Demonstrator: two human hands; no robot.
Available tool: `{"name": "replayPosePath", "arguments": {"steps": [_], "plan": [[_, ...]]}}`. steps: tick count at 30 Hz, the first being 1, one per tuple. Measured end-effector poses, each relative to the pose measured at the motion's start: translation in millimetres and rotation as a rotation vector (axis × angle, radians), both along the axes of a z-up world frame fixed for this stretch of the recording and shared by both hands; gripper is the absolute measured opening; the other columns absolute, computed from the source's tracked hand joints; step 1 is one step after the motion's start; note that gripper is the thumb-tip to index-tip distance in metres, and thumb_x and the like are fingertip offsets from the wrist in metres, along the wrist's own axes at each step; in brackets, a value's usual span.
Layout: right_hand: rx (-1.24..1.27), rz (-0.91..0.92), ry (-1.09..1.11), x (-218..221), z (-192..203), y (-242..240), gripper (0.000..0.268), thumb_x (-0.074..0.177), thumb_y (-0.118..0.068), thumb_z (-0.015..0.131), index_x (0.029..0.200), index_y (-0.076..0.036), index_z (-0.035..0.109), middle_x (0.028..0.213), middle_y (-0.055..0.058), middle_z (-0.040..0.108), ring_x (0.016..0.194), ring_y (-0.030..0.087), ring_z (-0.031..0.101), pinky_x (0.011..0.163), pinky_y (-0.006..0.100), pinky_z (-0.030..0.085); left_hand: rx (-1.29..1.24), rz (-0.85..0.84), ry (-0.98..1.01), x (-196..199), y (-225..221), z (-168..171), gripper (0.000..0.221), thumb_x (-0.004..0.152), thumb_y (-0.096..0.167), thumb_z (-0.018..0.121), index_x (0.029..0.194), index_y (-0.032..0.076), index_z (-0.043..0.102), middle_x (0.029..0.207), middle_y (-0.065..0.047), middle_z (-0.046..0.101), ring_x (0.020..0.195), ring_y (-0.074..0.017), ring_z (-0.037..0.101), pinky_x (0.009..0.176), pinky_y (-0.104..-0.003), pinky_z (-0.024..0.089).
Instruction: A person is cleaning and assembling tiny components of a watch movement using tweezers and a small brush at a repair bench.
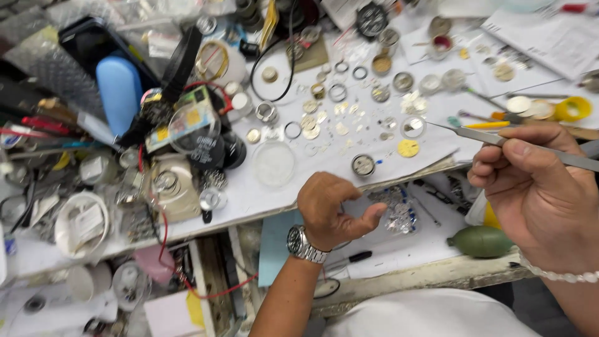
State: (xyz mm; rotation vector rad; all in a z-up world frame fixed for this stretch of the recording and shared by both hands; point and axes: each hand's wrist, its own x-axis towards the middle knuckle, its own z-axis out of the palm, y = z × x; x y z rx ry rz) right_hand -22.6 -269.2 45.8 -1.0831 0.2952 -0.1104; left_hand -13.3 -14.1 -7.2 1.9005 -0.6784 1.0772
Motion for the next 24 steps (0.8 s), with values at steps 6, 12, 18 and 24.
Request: {"name": "replayPosePath", "arguments": {"steps": [6,12,18,24], "plan": [[0.079,0.210,0.129,-30,-35,17,0.012,0.096,-0.013,0.064,0.105,-0.018,0.069,0.085,0.010,0.071,0.072,0.022,0.062,0.068,0.031,0.049,-0.824,-0.441,0.500,-47,-9,6,0.054,0.098,0.033,0.081,0.136,0.005,0.053,0.135,-0.015,0.063,0.102,-0.0152,0.070,0.079,-0.026,0.060],[0.134,0.359,0.205,-54,-56,28,0.017,0.096,-0.012,0.062,0.107,-0.020,0.072,0.086,0.011,0.072,0.073,0.023,0.063,0.067,0.031,0.049,-1.289,-0.838,0.907,-88,-6,-35,0.069,0.104,0.029,0.071,0.160,0.005,0.039,0.163,-0.028,0.045,0.116,-0.0338,0.072,0.090,-0.037,0.066],[0.085,0.376,0.286,-64,-74,26,0.012,0.100,-0.011,0.061,0.109,-0.014,0.068,0.085,0.013,0.073,0.079,0.022,0.072,0.068,0.034,0.054,-1.410,-0.952,0.960,-99,-8,-64,0.061,0.109,0.023,0.064,0.164,0.008,0.041,0.162,-0.027,0.047,0.117,-0.0326,0.073,0.089,-0.037,0.066],[0.038,0.327,0.348,-68,-72,27,0.011,0.098,-0.010,0.062,0.108,-0.010,0.066,0.082,0.016,0.070,0.079,0.023,0.072,0.068,0.034,0.055,-1.464,-0.923,0.940,-102,-12,-82,0.043,0.111,0.015,0.066,0.151,0.002,0.058,0.144,-0.027,0.062,0.107,-0.0292,0.073,0.084,-0.038,0.065]]}}
